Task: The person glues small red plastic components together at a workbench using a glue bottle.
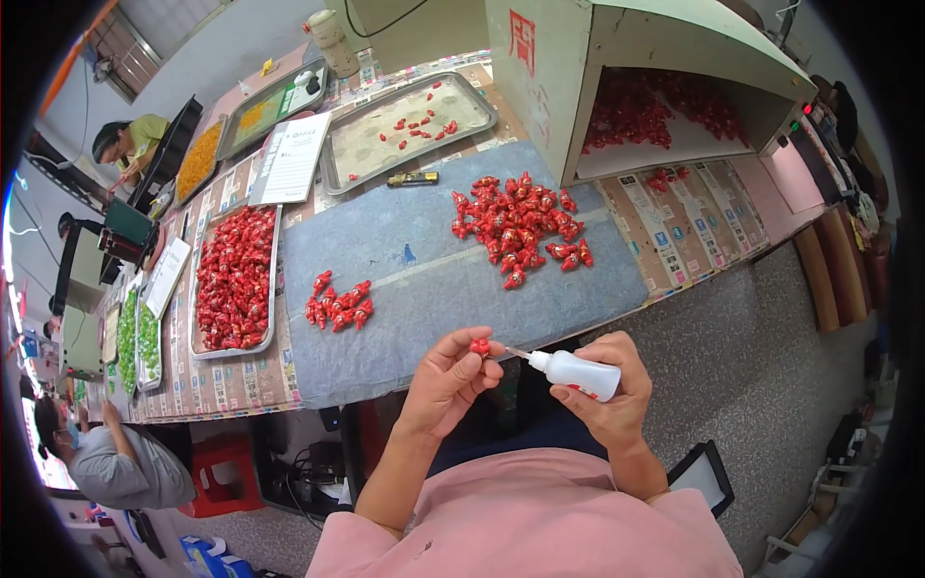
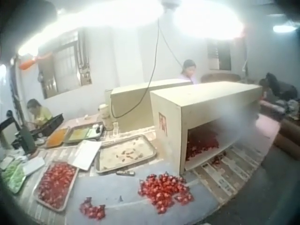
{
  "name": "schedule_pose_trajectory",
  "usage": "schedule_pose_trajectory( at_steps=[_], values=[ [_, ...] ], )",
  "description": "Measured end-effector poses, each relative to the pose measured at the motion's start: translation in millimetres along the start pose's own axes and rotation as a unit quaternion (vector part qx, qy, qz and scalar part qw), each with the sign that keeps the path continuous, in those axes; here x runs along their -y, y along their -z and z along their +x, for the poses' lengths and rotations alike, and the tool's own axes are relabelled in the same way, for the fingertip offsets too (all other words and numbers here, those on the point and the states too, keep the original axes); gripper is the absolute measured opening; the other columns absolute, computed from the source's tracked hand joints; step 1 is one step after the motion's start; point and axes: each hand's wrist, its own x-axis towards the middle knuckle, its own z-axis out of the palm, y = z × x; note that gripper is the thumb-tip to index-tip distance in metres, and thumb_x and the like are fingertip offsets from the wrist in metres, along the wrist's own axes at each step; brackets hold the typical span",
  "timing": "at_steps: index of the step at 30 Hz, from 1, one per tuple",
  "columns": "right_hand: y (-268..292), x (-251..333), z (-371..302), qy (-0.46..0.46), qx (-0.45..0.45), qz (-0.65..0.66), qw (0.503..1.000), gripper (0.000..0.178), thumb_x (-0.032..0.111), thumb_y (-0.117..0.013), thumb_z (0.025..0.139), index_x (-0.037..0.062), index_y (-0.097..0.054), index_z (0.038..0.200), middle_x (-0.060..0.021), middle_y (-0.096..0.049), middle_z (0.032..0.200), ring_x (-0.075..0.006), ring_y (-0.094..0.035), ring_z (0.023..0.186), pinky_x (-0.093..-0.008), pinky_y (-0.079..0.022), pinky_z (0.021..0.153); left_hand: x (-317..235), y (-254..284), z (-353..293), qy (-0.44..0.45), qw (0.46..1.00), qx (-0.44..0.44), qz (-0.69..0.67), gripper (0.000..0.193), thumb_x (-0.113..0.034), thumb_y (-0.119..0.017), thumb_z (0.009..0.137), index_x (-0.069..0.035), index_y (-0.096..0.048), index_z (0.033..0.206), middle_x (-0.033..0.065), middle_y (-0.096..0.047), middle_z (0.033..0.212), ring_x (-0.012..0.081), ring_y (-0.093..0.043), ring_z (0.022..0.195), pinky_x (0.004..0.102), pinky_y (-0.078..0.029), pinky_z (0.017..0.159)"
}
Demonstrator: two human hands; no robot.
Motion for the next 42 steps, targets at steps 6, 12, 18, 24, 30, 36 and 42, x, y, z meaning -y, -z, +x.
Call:
schedule_pose_trajectory(
  at_steps=[6, 12, 18, 24, 30, 36, 42],
  values=[
    [0.5, 7.8, 2.8, 0.007, -0.01, -0.02, 1.0, 0.036, 0.01, -0.086, 0.065, 0.0043, -0.067, 0.094, -0.0076, -0.063, 0.085, -0.0191, -0.058, 0.073, -0.0296, -0.047, 0.064, 4.2, -8.7, 1.9, -0.025, 0.995, -0.068, 0.069, 0.028, -0.008, -0.059, 0.094, -0.001, -0.058, 0.122, 0.0117, -0.064, 0.111, 0.0174, -0.065, 0.095, 0.0293, -0.055, 0.084],
    [-0.8, 5.9, 1.3, 0.024, -0.007, -0.048, 0.999, 0.037, 0.016, -0.087, 0.067, 0.0038, -0.067, 0.095, -0.0073, -0.062, 0.083, -0.0181, -0.056, 0.069, -0.0289, -0.045, 0.061, 7.3, -5.0, 2.6, -0.022, 0.993, -0.071, 0.093, 0.026, -0.008, -0.059, 0.094, 0.0, -0.06, 0.119, 0.0108, -0.064, 0.11, 0.0188, -0.065, 0.096, 0.0321, -0.054, 0.088],
    [-2.9, 3.7, 1.2, 0.03, -0.015, -0.056, 0.998, 0.039, 0.019, -0.087, 0.067, 0.003, -0.066, 0.095, -0.0063, -0.059, 0.081, -0.0166, -0.054, 0.067, -0.0275, -0.043, 0.059, 8.3, -7.0, 3.7, -0.025, 0.991, -0.071, 0.109, 0.026, -0.007, -0.059, 0.094, 0.0, -0.06, 0.119, 0.0113, -0.065, 0.11, 0.019, -0.065, 0.097, 0.0317, -0.054, 0.088],
    [-2.3, 5.3, 1.9, 0.024, -0.008, -0.061, 0.998, 0.038, 0.017, -0.087, 0.067, 0.003, -0.067, 0.096, -0.0086, -0.063, 0.083, -0.019, -0.058, 0.069, -0.0291, -0.046, 0.06, 7.4, -8.1, 3.3, -0.022, 0.99, -0.077, 0.118, 0.026, -0.006, -0.059, 0.093, 0.0, -0.06, 0.118, 0.0116, -0.065, 0.109, 0.0192, -0.065, 0.096, 0.0312, -0.054, 0.088],
    [-2.4, 4.1, 2.1, 0.024, -0.004, -0.06, 0.998, 0.036, 0.013, -0.085, 0.068, 0.0037, -0.067, 0.098, -0.0107, -0.067, 0.086, -0.0213, -0.062, 0.07, -0.0304, -0.049, 0.061, 7.6, -8.3, 3.9, -0.018, 0.99, -0.087, 0.112, 0.026, -0.006, -0.061, 0.092, 0.0, -0.06, 0.117, 0.0131, -0.066, 0.106, 0.0198, -0.065, 0.093, 0.0318, -0.054, 0.087],
    [-0.7, 5.7, 1.5, 0.022, -0.007, -0.066, 0.998, 0.035, 0.013, -0.085, 0.069, 0.004, -0.067, 0.098, -0.0108, -0.067, 0.087, -0.0212, -0.062, 0.071, -0.0304, -0.049, 0.061, 7.4, -6.8, 3.5, -0.015, 0.99, -0.087, 0.113, 0.025, -0.005, -0.063, 0.091, 0.0, -0.061, 0.115, 0.0125, -0.066, 0.105, 0.0192, -0.066, 0.092, 0.0311, -0.055, 0.085],
    [2.4, 6.2, -0.4, 0.022, -0.005, -0.072, 0.997, 0.034, 0.013, -0.085, 0.069, 0.0033, -0.067, 0.097, -0.0105, -0.066, 0.085, -0.021, -0.061, 0.068, -0.0303, -0.049, 0.059, 8.0, -7.3, 4.1, -0.02, 0.989, -0.087, 0.116, 0.024, -0.005, -0.063, 0.091, -0.001, -0.062, 0.114, 0.0121, -0.066, 0.105, 0.0194, -0.066, 0.091, 0.0316, -0.055, 0.084]
  ],
)
